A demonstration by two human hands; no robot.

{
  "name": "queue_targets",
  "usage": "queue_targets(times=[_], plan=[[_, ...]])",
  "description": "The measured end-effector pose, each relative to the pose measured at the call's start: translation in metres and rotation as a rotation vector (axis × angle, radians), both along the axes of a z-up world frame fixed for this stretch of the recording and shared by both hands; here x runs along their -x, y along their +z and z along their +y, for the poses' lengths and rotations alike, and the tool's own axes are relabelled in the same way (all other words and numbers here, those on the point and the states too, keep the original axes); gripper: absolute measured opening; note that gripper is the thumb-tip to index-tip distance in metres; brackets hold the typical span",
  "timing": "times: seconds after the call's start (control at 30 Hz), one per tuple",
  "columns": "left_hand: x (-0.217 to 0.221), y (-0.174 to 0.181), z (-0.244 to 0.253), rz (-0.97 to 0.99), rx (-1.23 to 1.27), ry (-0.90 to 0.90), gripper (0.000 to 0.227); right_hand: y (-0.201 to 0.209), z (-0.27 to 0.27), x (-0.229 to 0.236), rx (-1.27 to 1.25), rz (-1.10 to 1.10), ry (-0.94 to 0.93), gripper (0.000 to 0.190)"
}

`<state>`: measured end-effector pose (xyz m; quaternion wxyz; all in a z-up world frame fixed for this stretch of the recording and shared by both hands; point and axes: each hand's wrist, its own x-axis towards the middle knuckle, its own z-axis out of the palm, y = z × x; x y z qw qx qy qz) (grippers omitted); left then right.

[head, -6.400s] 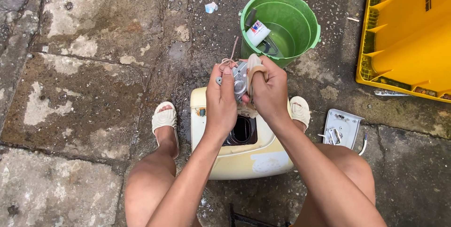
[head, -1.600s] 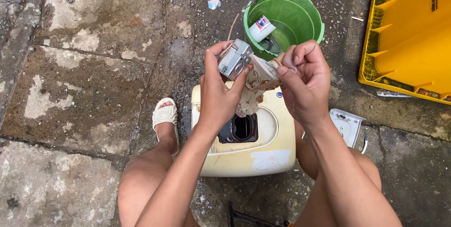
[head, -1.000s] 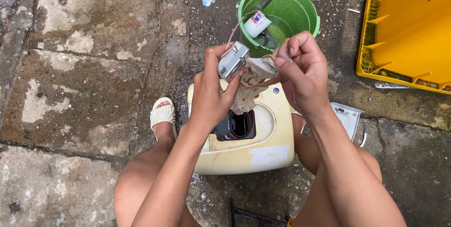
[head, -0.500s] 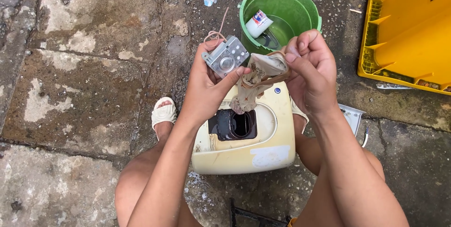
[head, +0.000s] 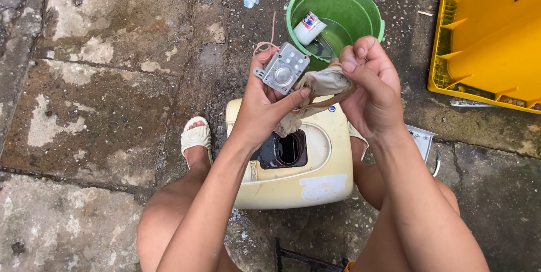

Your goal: Cleaning the exterior and internal components of a water heater thermostat unit using a cloth and screwdriver.

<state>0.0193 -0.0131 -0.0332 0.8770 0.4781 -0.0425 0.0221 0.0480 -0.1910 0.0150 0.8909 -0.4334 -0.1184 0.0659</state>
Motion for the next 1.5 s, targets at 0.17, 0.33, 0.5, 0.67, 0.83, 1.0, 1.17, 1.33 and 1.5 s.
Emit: queue_targets(times=[0.17, 0.33, 0.5, 0.67, 0.83, 1.0, 1.17, 1.33, 1.5], plan=[[0.004, 0.016, 0.002, 0.033, -0.023, -0.003, 0.078, -0.005, -0.005, -0.003, 0.141, -0.005, -0.002, 0.032], [0.003, 0.014, 0.005, 0.038, -0.007, -0.004, 0.076, -0.003, -0.005, -0.004, 0.226, -0.03, -0.002, 0.033], [0.001, 0.007, 0.001, 0.042, -0.019, -0.048, 0.071, -0.006, -0.007, -0.007, 0.235, -0.035, 0.037, 0.031], [0.005, 0.018, -0.003, 0.057, -0.062, -0.098, 0.075, -0.007, -0.01, -0.011, 0.288, -0.08, 0.075, 0.031], [-0.002, 0.011, 0.007, 0.019, -0.088, -0.04, 0.08, 0.004, -0.023, -0.009, 0.488, -0.137, 0.077, 0.033], [0.0, 0.015, 0.001, 0.082, -0.211, 0.064, 0.07, 0.038, -0.095, 0.002, 0.842, -0.161, 0.114, 0.025], [0.0, 0.03, -0.012, 0.278, -0.247, 0.116, 0.061, -0.001, -0.232, 0.046, 0.5, 0.036, -0.501, 0.017], [-0.001, 0.026, -0.031, 0.363, -0.274, 0.145, 0.064, -0.234, -0.364, 0.168, 0.505, 0.623, -0.836, 0.011], [-0.003, 0.004, -0.037, 0.388, -0.352, 0.18, 0.064, -0.363, -0.392, 0.259, 0.759, 1.052, -0.806, 0.019]])
